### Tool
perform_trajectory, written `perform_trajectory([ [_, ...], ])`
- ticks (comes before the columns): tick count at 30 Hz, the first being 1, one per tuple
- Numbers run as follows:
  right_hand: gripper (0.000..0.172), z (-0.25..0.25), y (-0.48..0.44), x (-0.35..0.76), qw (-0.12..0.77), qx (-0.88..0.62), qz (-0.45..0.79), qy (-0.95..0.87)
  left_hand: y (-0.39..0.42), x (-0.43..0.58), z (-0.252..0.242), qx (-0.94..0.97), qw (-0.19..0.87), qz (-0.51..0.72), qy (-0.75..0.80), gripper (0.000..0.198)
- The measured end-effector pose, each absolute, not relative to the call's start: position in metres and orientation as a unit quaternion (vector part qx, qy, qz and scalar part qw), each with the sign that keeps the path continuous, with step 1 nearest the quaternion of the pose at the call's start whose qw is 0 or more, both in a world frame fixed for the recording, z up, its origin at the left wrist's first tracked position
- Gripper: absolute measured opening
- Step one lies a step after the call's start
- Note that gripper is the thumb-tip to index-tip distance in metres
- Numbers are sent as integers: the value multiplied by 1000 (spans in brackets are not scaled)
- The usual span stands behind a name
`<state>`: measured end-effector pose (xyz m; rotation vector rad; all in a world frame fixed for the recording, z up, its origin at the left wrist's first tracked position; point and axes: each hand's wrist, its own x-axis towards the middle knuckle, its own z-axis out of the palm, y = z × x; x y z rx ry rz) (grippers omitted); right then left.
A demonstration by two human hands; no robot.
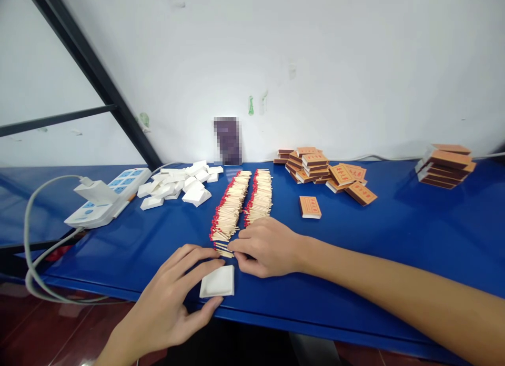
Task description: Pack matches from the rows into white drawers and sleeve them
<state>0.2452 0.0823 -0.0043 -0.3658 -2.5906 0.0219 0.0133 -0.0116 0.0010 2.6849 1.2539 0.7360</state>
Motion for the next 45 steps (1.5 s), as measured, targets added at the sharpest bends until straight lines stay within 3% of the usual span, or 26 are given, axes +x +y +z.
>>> perform_trajectory([
  [15, 22, -6, 83, 245, 238, -140, 27, -961, -11, 14, 5, 875, 57, 199, 438, 33],
  [34, 19, -3, 82, 245, 277, -103, 11, -955, -9, 10, 0, 831, 17, 218, 511, 57],
  [45, 24, -1, 81, 244, 260, -102, 5, -960, -9, 12, -3, 825, -16, 210, 525, 52],
])
